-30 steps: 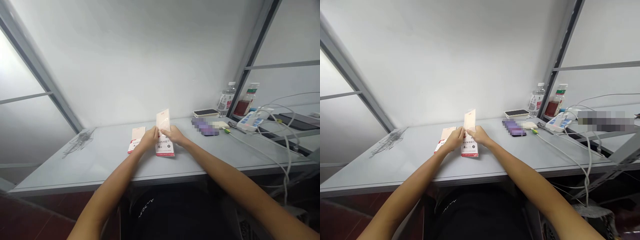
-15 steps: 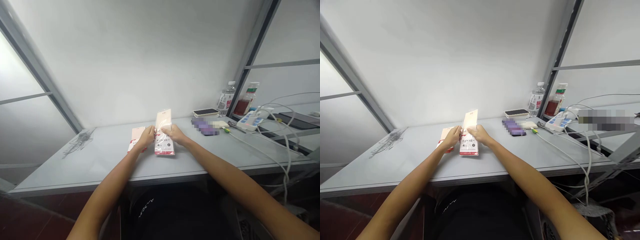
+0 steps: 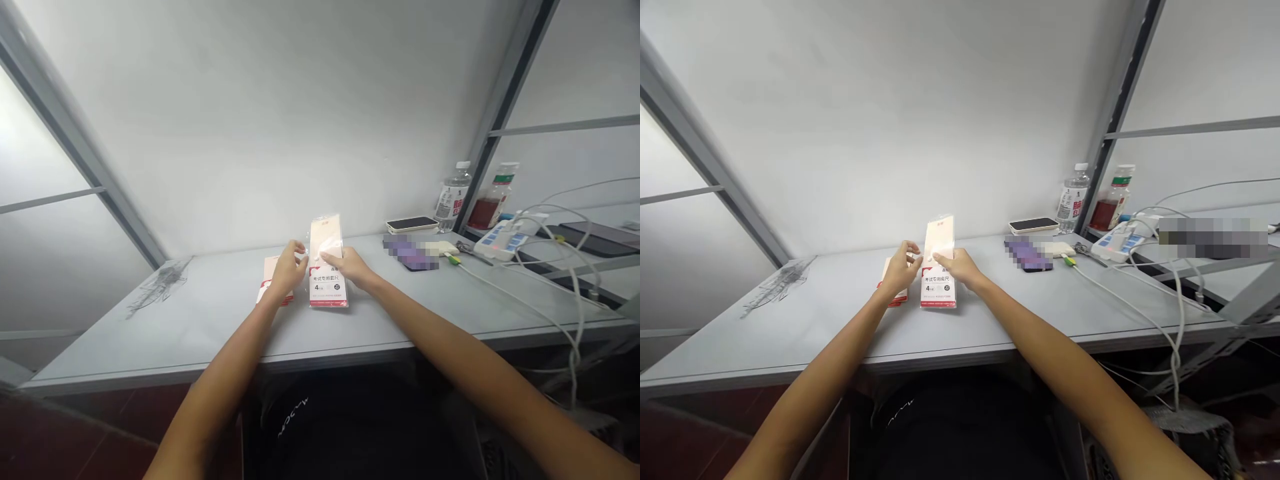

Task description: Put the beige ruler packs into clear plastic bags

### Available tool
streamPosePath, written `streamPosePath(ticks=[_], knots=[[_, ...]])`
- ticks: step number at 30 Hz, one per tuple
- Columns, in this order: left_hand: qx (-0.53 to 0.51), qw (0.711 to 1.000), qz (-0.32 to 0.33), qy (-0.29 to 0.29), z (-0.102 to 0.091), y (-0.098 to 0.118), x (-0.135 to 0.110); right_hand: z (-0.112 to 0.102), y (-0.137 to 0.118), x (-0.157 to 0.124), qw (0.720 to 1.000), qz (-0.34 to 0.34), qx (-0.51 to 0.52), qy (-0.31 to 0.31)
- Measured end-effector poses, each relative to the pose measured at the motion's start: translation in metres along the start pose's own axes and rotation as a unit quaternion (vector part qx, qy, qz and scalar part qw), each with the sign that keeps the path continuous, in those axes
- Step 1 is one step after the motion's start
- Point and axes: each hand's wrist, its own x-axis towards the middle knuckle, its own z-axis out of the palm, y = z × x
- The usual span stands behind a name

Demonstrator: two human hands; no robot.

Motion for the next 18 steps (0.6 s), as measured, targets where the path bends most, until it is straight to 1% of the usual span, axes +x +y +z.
streamPosePath(ticks=[2, 5, 6, 9, 10, 11, 15, 18], knots=[[-0.036, 0.999, -0.001, -0.018, 0.0005, 0.0036, -0.0002, -0.0003, 0.0016, 0.0013, 1.000, -0.007, 0.003, 0.003], [-0.122, 0.989, -0.045, -0.071, 0.0016, 0.0049, 0.0019, -0.0013, 0.0023, 0.0025, 1.000, -0.009, 0.007, 0.010], [-0.139, 0.986, -0.057, -0.075, 0.0019, 0.0043, 0.0028, -0.0014, 0.0019, 0.0025, 1.000, -0.007, 0.008, 0.010], [-0.149, 0.984, -0.090, -0.043, 0.0021, 0.0020, 0.0044, -0.0012, -0.0005, 0.0008, 1.000, -0.006, 0.019, -0.002], [-0.151, 0.983, -0.096, -0.041, 0.0019, 0.0018, 0.0042, -0.0011, -0.0013, 0.0001, 1.000, -0.008, 0.022, -0.005], [-0.157, 0.981, -0.097, -0.050, 0.0015, 0.0021, 0.0038, -0.0011, -0.0020, -0.0006, 1.000, -0.011, 0.024, -0.006], [-0.213, 0.965, -0.076, -0.135, -0.0008, 0.0055, 0.0010, -0.0026, -0.0012, -0.0006, 1.000, -0.015, 0.022, -0.003], [-0.270, 0.949, -0.066, -0.151, -0.0029, 0.0078, 0.0003, -0.0042, 0.0017, 0.0019, 1.000, -0.015, 0.017, 0.000]])
